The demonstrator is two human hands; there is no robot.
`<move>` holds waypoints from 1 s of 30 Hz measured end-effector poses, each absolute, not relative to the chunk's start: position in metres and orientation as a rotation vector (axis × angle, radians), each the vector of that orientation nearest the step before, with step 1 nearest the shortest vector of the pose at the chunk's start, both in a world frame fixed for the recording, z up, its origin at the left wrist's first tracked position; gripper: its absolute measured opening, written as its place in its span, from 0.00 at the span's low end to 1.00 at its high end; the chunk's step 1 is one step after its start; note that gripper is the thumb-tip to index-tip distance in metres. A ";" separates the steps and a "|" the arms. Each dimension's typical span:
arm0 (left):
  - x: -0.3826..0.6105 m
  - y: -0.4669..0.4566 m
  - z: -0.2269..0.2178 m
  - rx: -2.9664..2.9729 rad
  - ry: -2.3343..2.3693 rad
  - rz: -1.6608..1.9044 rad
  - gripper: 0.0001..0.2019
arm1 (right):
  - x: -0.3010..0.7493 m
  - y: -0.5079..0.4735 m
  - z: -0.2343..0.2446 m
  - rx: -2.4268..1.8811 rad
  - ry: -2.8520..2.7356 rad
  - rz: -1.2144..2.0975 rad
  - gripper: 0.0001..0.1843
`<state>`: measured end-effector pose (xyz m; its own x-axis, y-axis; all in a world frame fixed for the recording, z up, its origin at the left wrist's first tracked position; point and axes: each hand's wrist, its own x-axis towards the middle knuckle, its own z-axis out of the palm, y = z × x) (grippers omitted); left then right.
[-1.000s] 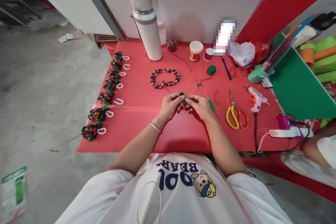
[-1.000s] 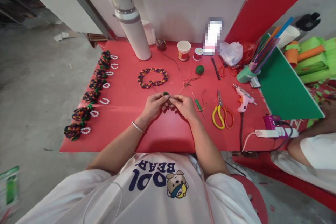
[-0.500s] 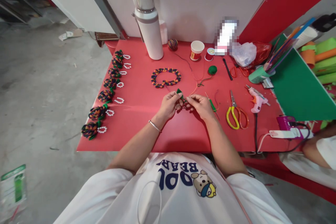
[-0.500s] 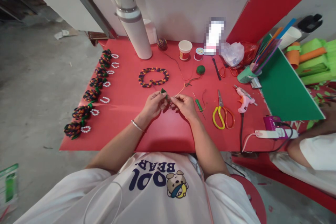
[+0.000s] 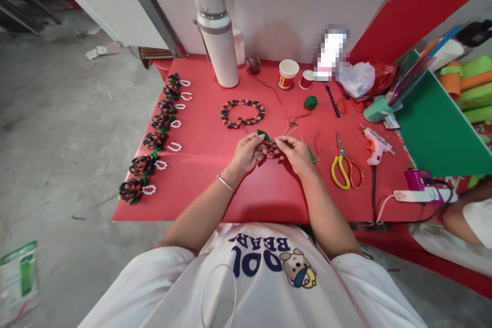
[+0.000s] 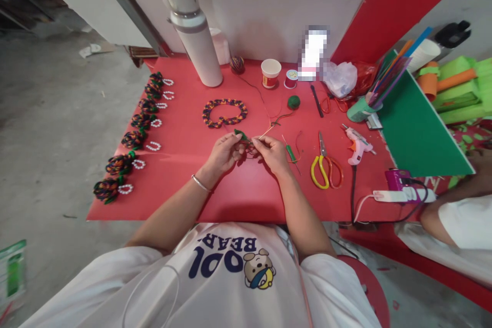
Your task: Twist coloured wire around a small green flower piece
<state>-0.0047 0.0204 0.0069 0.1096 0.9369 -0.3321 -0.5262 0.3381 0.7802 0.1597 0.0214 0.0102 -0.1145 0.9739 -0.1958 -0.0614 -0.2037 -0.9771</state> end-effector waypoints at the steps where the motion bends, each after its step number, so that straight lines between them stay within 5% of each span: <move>1: -0.005 0.020 0.007 0.533 0.923 1.175 0.21 | 0.160 0.021 0.010 -1.262 -1.139 1.472 0.25; 30: -0.004 0.016 0.005 0.663 0.953 1.159 0.19 | 0.163 0.026 0.010 -1.353 -1.145 1.336 0.28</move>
